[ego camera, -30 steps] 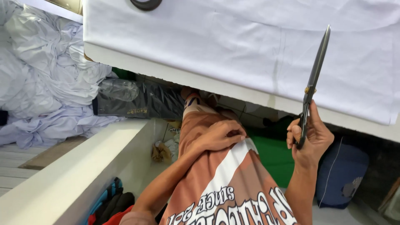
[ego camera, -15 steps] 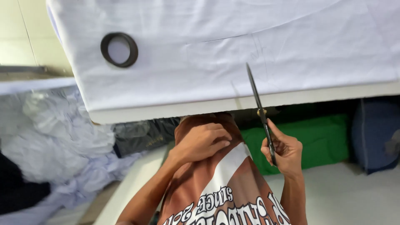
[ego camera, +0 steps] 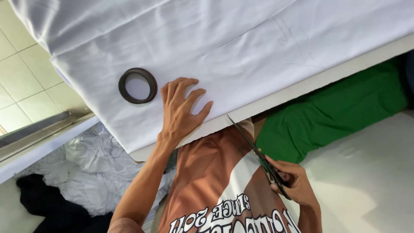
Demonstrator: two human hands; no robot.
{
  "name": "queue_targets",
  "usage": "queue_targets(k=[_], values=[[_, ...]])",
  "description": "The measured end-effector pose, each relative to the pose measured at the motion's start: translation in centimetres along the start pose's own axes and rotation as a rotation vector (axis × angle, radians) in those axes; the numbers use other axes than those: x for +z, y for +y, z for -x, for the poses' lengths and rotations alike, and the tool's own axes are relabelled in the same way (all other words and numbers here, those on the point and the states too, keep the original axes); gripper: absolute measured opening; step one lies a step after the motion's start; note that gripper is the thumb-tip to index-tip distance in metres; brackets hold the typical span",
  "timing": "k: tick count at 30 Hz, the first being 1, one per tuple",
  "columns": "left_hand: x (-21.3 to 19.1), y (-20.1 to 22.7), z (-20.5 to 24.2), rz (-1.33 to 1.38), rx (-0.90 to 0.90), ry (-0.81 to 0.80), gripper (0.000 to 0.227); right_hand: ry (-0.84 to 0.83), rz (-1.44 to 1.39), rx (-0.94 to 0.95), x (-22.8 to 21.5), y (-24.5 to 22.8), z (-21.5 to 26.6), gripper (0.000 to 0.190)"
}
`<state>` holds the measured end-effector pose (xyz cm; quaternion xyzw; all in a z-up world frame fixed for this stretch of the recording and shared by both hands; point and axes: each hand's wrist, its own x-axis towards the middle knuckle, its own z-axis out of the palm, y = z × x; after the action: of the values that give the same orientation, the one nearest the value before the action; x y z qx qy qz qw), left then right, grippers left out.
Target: The person uses shears to cut a large piece of white fabric laid out on a table, following pencil markings. They cut along straight and curved lines to separate a pattern piece, then lift and fold the cut fabric.
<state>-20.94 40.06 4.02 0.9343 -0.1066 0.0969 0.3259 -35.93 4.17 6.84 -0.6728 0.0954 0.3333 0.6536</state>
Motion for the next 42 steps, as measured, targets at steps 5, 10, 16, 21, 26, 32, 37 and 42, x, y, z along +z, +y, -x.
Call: queue_targets(k=[5, 10, 16, 21, 26, 32, 37, 42], values=[[0.4, -0.6, -0.3, 0.002, 0.017, -0.042, 0.04, 0.071, -0.024, -0.015, 2.2, 1.6, 0.5, 0.073], [0.7, -0.9, 0.1, -0.069, 0.015, -0.061, 0.05, 0.099, -0.19, -0.002, 3.6, 3.5, 0.4, 0.072], [0.7, -1.2, 0.1, -0.05, 0.006, -0.051, 0.049, 0.125, -0.273, -0.094, 5.3, 3.7, -1.2, 0.077], [1.9, -1.8, 0.9, 0.016, -0.008, -0.024, 0.048, 0.116, -0.367, -0.254, 5.5, 6.3, -3.0, 0.065], [2.0, -1.9, 0.8, 0.013, 0.002, -0.015, 0.048, 0.115, -0.371, -0.276, 5.8, 6.2, -3.8, 0.064], [1.8, -1.9, 0.8, 0.021, 0.007, -0.024, 0.047, 0.145, -0.345, -0.294, 6.2, 5.7, -3.8, 0.064], [1.7, -1.6, 0.7, 0.021, 0.005, -0.03, 0.047, 0.161, -0.27, -0.297, 6.7, 5.0, -3.6, 0.059], [1.8, -1.7, 0.7, 0.015, 0.011, -0.03, 0.046, 0.137, -0.331, -0.322, 6.9, 4.4, -3.7, 0.057]])
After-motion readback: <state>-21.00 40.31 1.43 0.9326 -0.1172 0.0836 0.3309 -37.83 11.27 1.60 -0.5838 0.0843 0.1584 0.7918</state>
